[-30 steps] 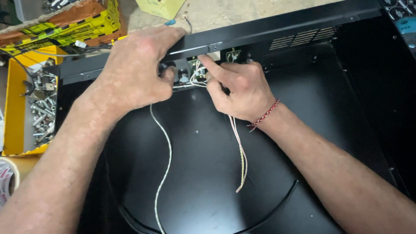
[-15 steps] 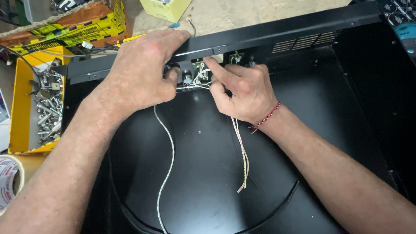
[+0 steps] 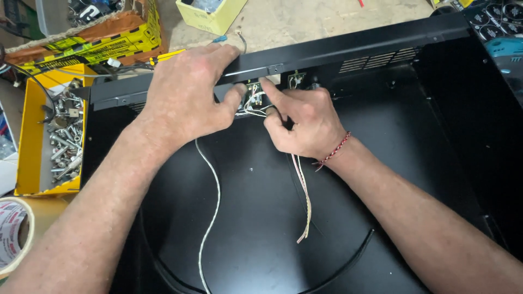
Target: The person connects and adjusts wires inside an open black electronic device, using a screwdriver to tighten terminal screws and organizing the wires by hand. The work continues throughout the clip with repeated tightening and repositioning of wires.
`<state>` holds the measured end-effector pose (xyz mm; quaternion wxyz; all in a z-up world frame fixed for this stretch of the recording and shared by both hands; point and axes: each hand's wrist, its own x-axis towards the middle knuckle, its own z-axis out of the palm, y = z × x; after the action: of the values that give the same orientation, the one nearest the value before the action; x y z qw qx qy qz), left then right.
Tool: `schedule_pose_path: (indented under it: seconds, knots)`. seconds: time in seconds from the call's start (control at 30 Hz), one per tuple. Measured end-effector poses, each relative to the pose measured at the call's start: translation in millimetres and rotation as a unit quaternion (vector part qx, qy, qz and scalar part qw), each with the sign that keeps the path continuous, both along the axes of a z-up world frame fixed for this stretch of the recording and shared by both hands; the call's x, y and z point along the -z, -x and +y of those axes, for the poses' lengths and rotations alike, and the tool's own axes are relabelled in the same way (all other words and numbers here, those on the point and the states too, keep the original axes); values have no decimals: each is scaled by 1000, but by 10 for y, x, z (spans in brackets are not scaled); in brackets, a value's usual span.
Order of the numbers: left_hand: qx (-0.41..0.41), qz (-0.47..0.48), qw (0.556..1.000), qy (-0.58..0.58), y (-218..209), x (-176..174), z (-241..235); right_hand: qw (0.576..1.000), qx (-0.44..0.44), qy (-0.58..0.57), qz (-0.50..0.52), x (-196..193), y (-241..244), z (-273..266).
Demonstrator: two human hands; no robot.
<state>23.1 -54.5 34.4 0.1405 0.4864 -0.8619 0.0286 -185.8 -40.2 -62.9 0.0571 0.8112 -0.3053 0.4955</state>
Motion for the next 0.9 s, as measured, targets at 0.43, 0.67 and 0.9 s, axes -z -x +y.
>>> schedule_pose_path:
  seconds: [0.43, 0.67, 0.9]
  knots:
    - [-113, -15, 947, -300, 304, -624, -76, 1000, 3, 3, 15, 20, 15, 14]
    - [-123, -30, 921, -367, 277, -657, -254, 1000, 26, 7, -1, -6, -14, 15]
    - [-130, -22, 920, -369, 247, -610, -269, 1000, -10, -9, -3, 55, 6, -31]
